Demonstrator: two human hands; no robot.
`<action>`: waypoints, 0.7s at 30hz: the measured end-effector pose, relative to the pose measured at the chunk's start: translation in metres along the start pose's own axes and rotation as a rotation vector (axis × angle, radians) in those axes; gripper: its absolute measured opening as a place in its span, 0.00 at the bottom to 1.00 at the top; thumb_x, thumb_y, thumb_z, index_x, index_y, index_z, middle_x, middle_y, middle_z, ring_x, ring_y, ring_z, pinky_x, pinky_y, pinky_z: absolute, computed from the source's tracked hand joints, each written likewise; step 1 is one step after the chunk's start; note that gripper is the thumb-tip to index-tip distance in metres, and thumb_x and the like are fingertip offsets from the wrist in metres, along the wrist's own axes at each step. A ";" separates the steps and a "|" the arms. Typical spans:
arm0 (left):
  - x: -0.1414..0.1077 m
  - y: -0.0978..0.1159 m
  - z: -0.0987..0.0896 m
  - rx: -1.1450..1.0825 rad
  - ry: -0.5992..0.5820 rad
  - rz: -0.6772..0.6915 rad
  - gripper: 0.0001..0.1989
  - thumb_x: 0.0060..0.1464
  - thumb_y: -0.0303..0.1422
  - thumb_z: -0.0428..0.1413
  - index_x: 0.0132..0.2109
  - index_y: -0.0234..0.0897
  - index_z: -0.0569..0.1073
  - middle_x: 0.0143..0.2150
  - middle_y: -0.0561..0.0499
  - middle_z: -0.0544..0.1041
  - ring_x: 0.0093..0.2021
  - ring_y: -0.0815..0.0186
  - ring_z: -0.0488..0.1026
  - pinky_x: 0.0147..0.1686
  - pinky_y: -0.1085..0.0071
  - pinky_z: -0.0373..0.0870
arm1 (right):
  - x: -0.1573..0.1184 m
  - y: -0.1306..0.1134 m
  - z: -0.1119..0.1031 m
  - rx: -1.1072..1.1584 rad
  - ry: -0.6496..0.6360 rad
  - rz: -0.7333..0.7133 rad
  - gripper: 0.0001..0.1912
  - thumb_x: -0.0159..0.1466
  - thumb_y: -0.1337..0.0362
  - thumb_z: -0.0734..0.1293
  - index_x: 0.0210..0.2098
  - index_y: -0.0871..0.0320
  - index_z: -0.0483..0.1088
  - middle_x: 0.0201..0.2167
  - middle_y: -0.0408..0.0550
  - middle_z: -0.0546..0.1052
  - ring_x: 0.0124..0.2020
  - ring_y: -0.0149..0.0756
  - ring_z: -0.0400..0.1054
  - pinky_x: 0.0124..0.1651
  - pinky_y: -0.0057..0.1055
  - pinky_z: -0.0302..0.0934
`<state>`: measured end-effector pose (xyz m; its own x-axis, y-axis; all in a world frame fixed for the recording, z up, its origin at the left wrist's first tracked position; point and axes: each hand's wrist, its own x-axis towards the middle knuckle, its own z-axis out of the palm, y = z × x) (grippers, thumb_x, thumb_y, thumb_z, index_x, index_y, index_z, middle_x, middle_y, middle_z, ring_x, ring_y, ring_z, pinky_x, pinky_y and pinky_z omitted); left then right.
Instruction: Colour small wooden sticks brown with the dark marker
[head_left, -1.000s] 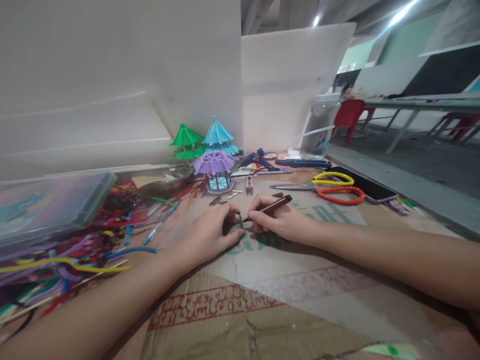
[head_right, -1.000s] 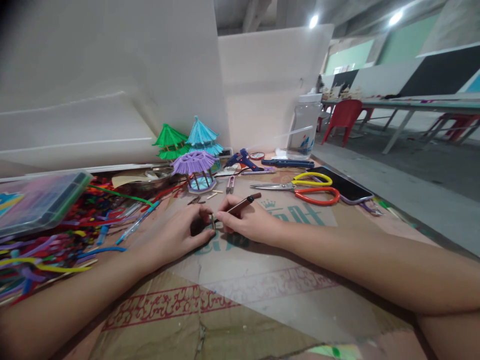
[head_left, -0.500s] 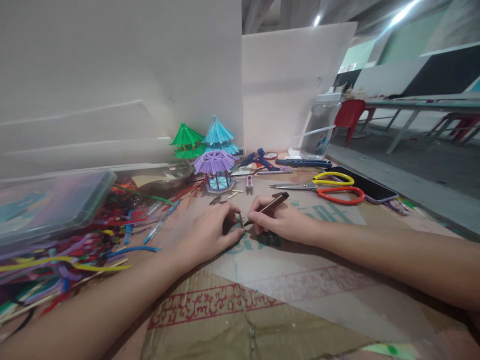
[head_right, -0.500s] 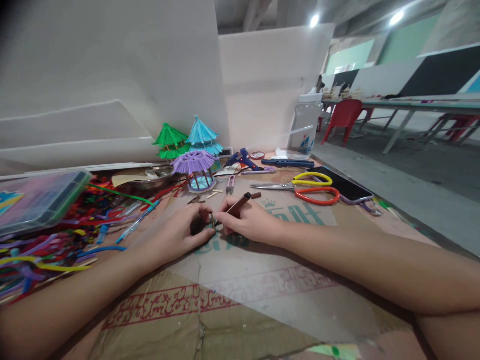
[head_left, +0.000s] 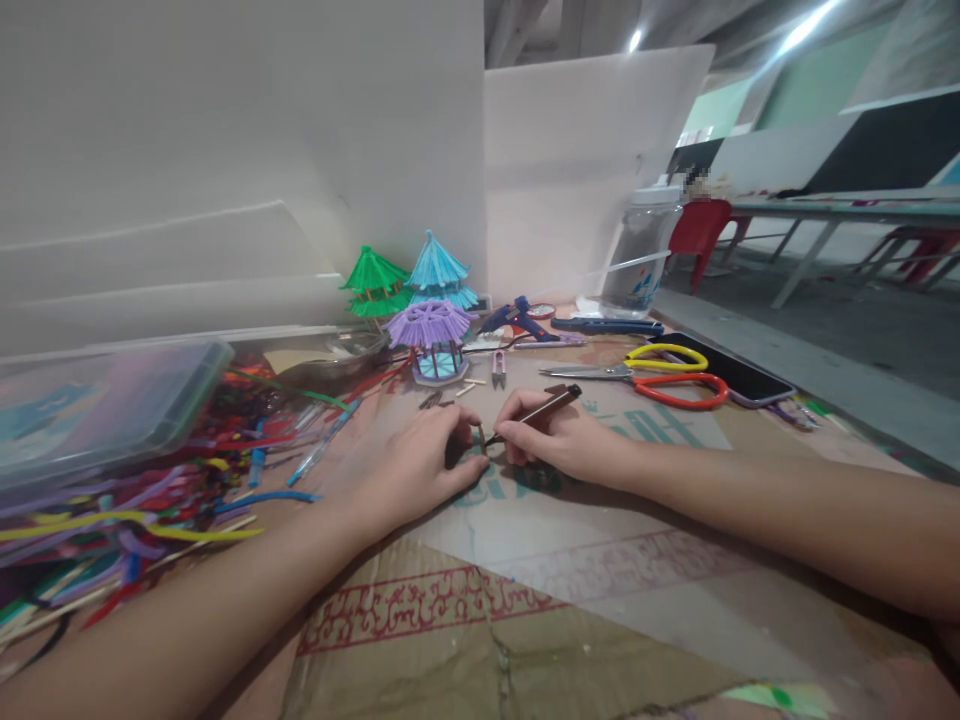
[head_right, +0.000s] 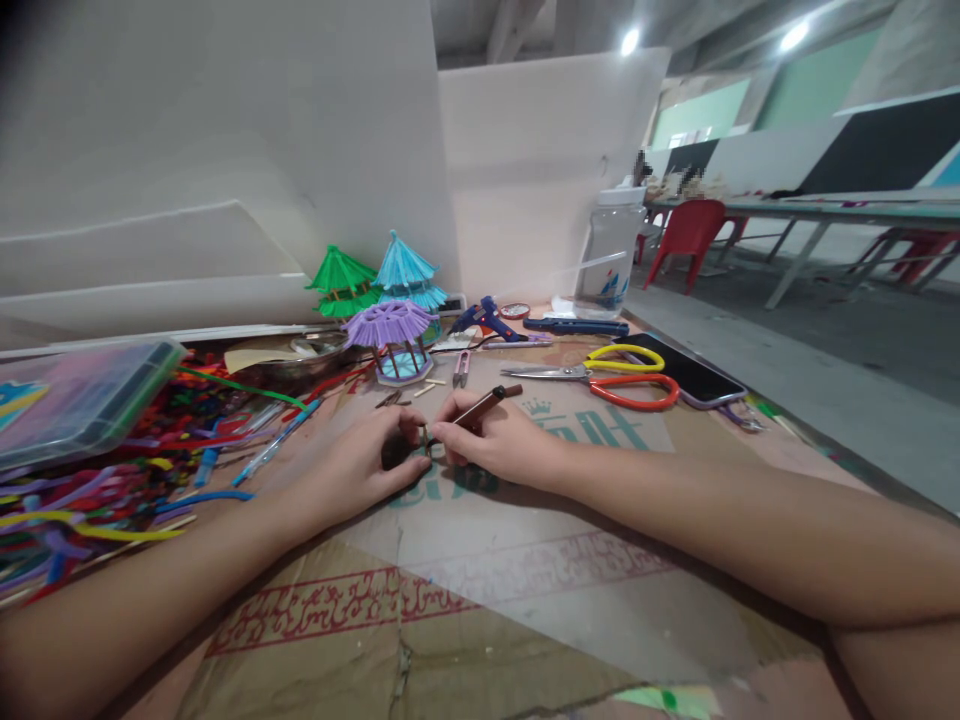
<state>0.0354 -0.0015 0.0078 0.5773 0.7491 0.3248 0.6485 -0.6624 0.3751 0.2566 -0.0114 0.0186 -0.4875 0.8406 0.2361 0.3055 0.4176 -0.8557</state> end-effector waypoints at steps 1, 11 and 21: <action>0.000 0.000 0.000 0.000 0.000 -0.002 0.09 0.58 0.38 0.58 0.42 0.38 0.70 0.37 0.50 0.73 0.38 0.60 0.69 0.37 0.65 0.63 | 0.000 0.001 0.000 0.011 0.008 -0.009 0.09 0.69 0.58 0.64 0.36 0.57 0.66 0.24 0.42 0.74 0.24 0.30 0.69 0.29 0.28 0.63; 0.000 0.001 -0.001 0.018 -0.004 -0.001 0.10 0.59 0.38 0.58 0.43 0.39 0.71 0.37 0.50 0.73 0.38 0.61 0.69 0.36 0.66 0.63 | 0.001 0.002 0.000 -0.016 -0.012 0.014 0.10 0.69 0.57 0.64 0.35 0.57 0.66 0.23 0.42 0.75 0.24 0.30 0.69 0.28 0.27 0.62; 0.000 -0.005 0.004 -0.019 0.017 0.017 0.09 0.59 0.37 0.58 0.43 0.38 0.69 0.37 0.51 0.72 0.37 0.61 0.68 0.36 0.66 0.62 | 0.001 0.005 0.000 -0.021 0.012 -0.006 0.10 0.69 0.57 0.64 0.37 0.57 0.67 0.24 0.43 0.76 0.25 0.31 0.69 0.28 0.28 0.63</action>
<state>0.0341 0.0014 0.0027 0.5798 0.7376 0.3462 0.6289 -0.6753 0.3854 0.2574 -0.0090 0.0146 -0.4800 0.8418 0.2471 0.3197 0.4301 -0.8443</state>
